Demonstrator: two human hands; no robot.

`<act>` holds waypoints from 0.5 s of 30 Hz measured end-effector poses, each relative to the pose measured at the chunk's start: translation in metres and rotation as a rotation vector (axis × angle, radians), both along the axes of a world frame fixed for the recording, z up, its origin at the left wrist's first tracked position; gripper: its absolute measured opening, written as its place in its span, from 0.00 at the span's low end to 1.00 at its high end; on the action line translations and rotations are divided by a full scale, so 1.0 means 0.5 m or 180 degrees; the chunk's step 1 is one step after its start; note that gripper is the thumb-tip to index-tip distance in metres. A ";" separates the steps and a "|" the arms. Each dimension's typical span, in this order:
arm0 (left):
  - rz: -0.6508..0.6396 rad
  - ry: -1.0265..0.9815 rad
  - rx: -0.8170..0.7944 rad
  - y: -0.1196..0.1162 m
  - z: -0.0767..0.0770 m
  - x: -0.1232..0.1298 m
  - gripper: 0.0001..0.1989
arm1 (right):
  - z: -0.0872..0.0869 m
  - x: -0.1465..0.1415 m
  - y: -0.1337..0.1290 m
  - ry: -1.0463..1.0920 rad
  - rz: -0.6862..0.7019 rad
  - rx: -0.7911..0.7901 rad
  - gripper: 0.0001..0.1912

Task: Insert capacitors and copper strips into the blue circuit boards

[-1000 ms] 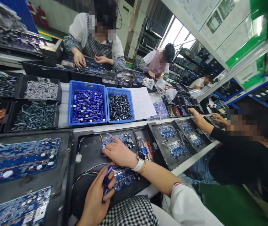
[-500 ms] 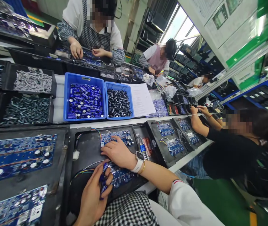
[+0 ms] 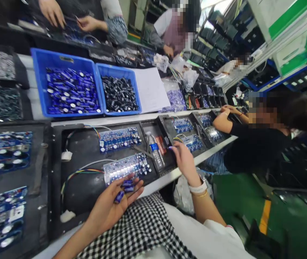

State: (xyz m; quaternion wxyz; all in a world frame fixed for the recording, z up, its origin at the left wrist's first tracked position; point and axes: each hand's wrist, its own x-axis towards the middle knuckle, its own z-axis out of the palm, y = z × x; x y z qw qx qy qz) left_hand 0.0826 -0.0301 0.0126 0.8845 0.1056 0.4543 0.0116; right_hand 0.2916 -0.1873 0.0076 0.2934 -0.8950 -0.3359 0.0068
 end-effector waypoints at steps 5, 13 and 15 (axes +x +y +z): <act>-0.0534 0.0017 0.0215 -0.043 -0.003 0.039 0.15 | -0.036 0.026 -0.096 0.0286 -0.0143 -0.0386 0.13; -0.0996 -0.0408 0.0746 -0.076 0.032 0.148 0.11 | 0.004 0.041 -0.085 0.0875 0.0984 -0.0432 0.10; -0.1101 -0.0454 0.0931 -0.087 0.038 0.185 0.08 | 0.023 0.093 -0.086 0.0924 0.1429 -0.0507 0.09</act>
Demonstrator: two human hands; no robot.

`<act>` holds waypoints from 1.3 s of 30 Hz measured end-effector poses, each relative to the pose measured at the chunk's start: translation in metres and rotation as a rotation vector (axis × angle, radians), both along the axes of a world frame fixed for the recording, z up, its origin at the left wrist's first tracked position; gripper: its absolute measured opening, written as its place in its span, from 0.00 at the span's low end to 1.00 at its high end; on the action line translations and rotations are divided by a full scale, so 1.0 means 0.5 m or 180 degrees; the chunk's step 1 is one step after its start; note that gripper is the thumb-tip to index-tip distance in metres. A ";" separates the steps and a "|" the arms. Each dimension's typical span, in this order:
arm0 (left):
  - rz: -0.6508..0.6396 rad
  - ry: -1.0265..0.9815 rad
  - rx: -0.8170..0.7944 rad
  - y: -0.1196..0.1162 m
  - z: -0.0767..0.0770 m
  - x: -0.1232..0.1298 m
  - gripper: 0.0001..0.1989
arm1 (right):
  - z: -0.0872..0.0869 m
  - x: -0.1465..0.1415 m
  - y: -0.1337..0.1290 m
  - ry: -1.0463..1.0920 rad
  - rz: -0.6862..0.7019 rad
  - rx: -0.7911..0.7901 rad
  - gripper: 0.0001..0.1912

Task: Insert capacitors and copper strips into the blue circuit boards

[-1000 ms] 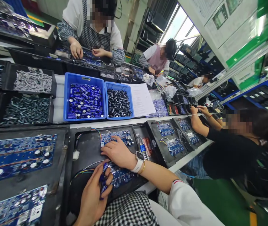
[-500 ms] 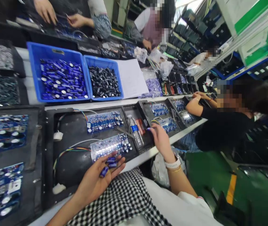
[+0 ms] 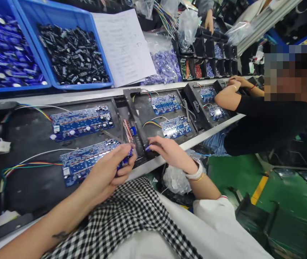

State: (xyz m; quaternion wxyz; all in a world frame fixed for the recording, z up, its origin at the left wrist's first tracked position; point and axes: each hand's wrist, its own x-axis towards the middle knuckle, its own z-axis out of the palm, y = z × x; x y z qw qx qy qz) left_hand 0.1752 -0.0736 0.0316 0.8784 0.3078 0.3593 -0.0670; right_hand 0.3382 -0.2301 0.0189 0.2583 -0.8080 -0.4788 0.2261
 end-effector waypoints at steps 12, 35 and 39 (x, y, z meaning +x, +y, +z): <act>-0.0032 -0.0189 -0.0098 -0.075 -0.045 0.260 0.10 | -0.087 0.377 0.039 -0.1678 0.0265 -0.0155 0.12; 0.0597 -0.0310 -0.0282 -0.061 -0.078 0.289 0.10 | -0.087 0.386 0.044 -0.1739 0.0547 -0.0199 0.11; 0.0543 -0.0361 -0.0182 -0.050 -0.077 0.290 0.12 | -0.082 0.377 0.044 -0.1935 0.0857 -0.0257 0.15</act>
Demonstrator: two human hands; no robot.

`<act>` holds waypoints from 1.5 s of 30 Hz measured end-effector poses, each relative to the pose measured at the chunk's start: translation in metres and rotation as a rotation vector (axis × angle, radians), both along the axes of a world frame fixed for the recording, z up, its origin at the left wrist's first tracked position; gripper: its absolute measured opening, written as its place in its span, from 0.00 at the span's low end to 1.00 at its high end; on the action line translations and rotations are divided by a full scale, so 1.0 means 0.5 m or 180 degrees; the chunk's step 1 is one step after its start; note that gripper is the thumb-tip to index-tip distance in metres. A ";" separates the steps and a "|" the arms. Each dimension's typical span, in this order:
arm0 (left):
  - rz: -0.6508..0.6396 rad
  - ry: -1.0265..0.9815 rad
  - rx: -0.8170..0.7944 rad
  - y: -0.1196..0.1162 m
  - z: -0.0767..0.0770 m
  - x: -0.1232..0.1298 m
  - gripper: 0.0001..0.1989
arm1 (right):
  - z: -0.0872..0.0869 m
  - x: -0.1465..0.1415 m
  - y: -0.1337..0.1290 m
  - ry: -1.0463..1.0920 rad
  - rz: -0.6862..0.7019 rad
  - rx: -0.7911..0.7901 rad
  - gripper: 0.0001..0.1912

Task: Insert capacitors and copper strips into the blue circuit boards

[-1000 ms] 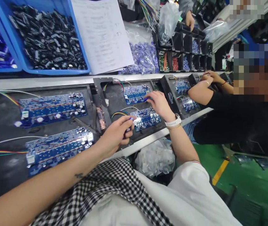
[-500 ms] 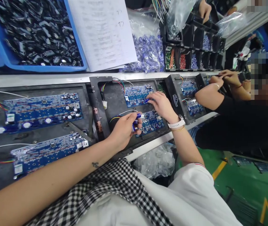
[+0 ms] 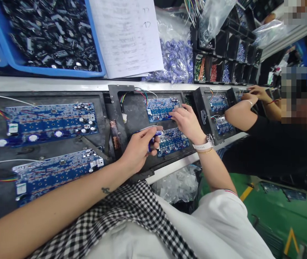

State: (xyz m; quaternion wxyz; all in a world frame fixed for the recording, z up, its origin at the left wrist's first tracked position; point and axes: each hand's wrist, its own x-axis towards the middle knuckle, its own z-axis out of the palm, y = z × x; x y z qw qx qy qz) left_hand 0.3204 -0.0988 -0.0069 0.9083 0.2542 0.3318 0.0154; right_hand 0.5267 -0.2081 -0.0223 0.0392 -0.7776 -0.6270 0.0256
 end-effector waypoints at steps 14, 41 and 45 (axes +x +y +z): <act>-0.0008 0.0273 -0.0526 -0.004 0.030 -0.011 0.11 | 0.036 -0.074 0.031 0.0469 -0.0310 0.0333 0.10; -0.0058 0.0125 -0.0513 0.022 0.008 -0.014 0.16 | 0.082 -0.131 0.048 0.1143 0.0306 0.0195 0.12; -0.0323 0.0201 -0.0447 0.012 0.009 -0.022 0.16 | 0.060 -0.131 0.068 0.0628 0.0157 0.0195 0.10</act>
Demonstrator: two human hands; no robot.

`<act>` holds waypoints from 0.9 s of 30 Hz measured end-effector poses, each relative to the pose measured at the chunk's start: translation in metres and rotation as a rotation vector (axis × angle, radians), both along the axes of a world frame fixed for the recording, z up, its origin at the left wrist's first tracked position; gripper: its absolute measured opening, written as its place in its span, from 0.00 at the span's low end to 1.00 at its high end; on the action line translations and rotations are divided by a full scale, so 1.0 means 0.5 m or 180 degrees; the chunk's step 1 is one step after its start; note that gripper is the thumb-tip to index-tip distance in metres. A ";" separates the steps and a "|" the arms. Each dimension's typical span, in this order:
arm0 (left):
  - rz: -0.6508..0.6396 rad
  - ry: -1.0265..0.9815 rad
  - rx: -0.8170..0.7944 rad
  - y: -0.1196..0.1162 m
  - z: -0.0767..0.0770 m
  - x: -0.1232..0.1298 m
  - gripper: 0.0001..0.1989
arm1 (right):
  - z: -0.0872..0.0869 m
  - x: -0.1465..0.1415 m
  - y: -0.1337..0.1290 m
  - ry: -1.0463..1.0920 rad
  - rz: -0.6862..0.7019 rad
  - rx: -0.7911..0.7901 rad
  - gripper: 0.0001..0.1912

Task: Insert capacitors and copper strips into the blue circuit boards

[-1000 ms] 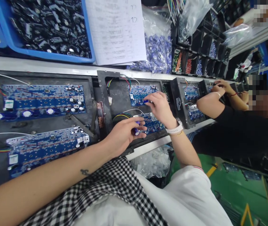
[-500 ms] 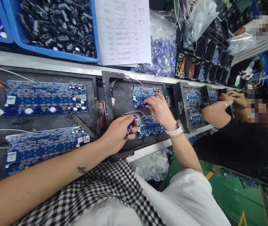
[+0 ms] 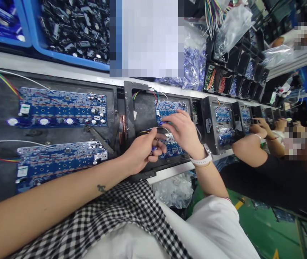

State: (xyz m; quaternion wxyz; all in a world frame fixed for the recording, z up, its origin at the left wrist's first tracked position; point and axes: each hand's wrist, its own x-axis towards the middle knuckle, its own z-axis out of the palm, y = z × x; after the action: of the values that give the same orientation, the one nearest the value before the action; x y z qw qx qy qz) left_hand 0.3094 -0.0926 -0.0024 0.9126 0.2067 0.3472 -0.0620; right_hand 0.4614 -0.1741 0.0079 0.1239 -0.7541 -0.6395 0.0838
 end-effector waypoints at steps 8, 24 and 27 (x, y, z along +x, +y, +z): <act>-0.2000 -0.1301 0.2775 -0.042 -0.028 -0.032 0.13 | -0.052 0.042 0.031 -0.0662 0.0219 -0.0372 0.11; 0.2365 0.1214 0.4737 0.461 0.062 -0.039 0.14 | -0.038 -0.050 0.004 -0.0517 0.0207 0.0508 0.18; 0.1512 0.2274 0.5876 0.582 0.037 -0.069 0.21 | -0.040 -0.143 -0.032 0.0386 0.0524 0.0639 0.29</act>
State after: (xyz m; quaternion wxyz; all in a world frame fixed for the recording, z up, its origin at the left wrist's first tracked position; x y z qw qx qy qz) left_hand 0.2750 0.1983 0.0164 0.2284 0.7254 0.5438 0.3548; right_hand 0.3898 -0.1899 -0.0121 0.2299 -0.6765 -0.6957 0.0746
